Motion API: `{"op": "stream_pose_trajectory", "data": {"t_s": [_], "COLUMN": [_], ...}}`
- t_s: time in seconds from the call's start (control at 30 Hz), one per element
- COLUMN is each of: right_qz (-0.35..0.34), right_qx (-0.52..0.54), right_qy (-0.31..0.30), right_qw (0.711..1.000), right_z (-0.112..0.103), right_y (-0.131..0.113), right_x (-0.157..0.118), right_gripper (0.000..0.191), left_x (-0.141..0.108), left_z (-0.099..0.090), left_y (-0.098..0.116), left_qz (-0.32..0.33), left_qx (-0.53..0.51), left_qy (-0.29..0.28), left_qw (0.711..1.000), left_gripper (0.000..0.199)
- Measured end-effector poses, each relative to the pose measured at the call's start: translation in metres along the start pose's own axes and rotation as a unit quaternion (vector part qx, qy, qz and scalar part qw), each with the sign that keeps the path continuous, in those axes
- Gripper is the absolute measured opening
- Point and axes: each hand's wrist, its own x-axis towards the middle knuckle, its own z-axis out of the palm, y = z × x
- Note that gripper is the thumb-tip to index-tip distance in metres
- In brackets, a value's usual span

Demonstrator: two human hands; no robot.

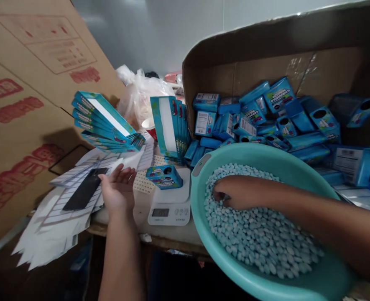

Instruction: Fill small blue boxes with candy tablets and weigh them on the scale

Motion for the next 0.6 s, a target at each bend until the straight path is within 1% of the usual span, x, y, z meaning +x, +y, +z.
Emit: {"op": "stream_pose_trajectory", "data": {"t_s": [0.03,0.1,0.17,0.23,0.33,0.43,0.6], "right_qz": [-0.001,0.0,0.007,0.016,0.012,0.002,0.009], "right_qx": [0.004,0.008,0.004,0.004,0.011,0.006,0.0], "right_qy": [-0.002,-0.005,-0.009,-0.008,0.006,0.014,0.013], "right_qw": [1.0,1.0,1.0,1.0,1.0,1.0,1.0], "right_z": [0.0,-0.0002,-0.0013,-0.0035,-0.0069,-0.0082,-0.0072], "right_y": [0.0004,0.0009,0.0003,-0.0014,-0.0033,-0.0023,-0.0006], "right_x": [-0.0003,-0.0007,-0.0012,-0.002,-0.0035,-0.0045,-0.0041], "right_gripper": [0.018,0.015,0.012,0.013,0.017,0.013,0.013], "left_x": [0.0007,-0.0003,-0.0029,-0.0053,-0.007,-0.0067,-0.0044], "left_z": [-0.0001,0.0013,0.0034,0.0051,0.006,0.0052,0.0019], "left_y": [-0.0001,0.0007,0.0021,0.0034,0.0044,0.0045,0.0055], "left_qz": [-0.011,-0.034,-0.056,-0.069,-0.067,-0.061,-0.097], "left_qx": [-0.004,-0.002,0.003,0.002,-0.003,-0.011,-0.036], "left_qy": [0.024,0.047,0.051,0.052,0.063,0.068,0.078], "left_qw": [1.0,0.998,0.997,0.996,0.996,0.996,0.992], "left_gripper": [0.058,0.053,0.052,0.051,0.05,0.049,0.044]}}
